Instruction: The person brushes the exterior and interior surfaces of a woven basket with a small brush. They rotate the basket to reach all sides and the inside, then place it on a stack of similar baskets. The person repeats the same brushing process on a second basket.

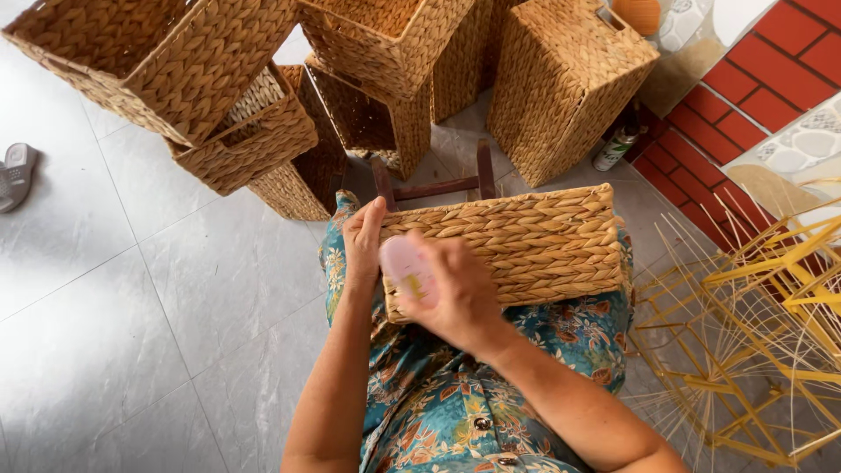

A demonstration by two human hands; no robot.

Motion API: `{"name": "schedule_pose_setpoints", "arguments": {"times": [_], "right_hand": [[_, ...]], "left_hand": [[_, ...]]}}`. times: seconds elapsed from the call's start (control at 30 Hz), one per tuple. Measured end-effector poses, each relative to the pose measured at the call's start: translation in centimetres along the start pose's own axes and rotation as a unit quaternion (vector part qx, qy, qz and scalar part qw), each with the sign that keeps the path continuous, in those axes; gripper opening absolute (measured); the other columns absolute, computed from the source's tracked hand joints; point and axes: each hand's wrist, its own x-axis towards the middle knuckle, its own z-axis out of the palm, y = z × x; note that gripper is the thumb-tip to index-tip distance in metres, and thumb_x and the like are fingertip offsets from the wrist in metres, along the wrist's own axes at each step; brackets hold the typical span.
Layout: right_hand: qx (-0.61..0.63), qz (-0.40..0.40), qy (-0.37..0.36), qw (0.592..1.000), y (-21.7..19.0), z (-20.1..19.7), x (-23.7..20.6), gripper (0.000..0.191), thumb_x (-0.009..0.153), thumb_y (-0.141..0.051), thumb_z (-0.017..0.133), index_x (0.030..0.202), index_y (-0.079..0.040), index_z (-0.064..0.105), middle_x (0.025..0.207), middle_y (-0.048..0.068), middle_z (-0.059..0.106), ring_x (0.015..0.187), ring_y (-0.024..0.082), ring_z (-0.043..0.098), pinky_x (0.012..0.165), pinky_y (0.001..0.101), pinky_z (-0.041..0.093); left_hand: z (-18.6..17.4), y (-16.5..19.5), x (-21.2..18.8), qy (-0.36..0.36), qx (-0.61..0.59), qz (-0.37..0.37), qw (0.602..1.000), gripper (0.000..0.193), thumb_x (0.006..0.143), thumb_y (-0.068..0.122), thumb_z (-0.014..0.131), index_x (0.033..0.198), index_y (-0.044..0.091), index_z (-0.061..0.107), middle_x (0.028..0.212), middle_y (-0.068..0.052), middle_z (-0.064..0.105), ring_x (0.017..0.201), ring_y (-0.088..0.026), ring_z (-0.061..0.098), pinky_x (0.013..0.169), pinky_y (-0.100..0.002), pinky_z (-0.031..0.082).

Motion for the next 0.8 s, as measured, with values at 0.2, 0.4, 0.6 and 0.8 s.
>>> {"name": "schedule_pose_setpoints", "arguments": {"times": [0.2,0.4,0.6,0.8], "right_hand": [[0.033,0.244,0.094,0.965,10.0,-8.0,-3.7,0.067,0.088,-0.022,0.078,0.146,-0.007,0.046,0.133,0.017,0.05,0.12,0.026,0.06,0.089,0.0366,0.059],[-0.059,0.179,0.182,0.965,12.0,-9.3,-5.1,0.071,0.096,-0.016,0.083,0.151,-0.005,0.039,0.141,0.018,0.05,0.134,0.031,0.055,0.112,0.0454,0.051],[0.021,0.016,0.067,0.997,1.0,-0.2,-0.9,0.081,0.084,-0.031,0.086,0.148,-0.007,0.043,0.118,0.013,0.055,0.11,0.028,0.056,0.092,0.0436,0.052],[-0.017,0.045,-0.002,0.999,2.5,-0.2,0.4,0.086,0.082,-0.039,0.09,0.149,-0.009,0.045,0.109,0.014,0.06,0.096,0.025,0.061,0.077,0.0387,0.052]], "left_hand": [[-0.5,-0.6,0.2,-0.019,0.018,0.023,0.999,0.034,0.105,0.032,0.062,0.082,0.007,0.063,0.076,0.008,0.056,0.069,-0.003,0.046,0.061,-0.023,0.04],[-0.4,-2.0,0.4,-0.011,0.005,0.027,1.0,0.033,0.105,0.03,0.063,0.08,0.007,0.062,0.075,0.007,0.055,0.066,-0.004,0.043,0.06,-0.025,0.037],[-0.7,-1.9,0.2,0.014,0.036,0.029,0.999,0.042,0.106,0.028,0.065,0.071,0.014,0.048,0.069,0.01,0.042,0.062,-0.002,0.032,0.054,-0.023,0.026],[-1.3,-1.5,0.2,-0.012,0.062,0.043,0.997,0.043,0.108,0.032,0.062,0.072,0.014,0.045,0.071,0.008,0.041,0.066,-0.004,0.032,0.058,-0.026,0.026]]}}
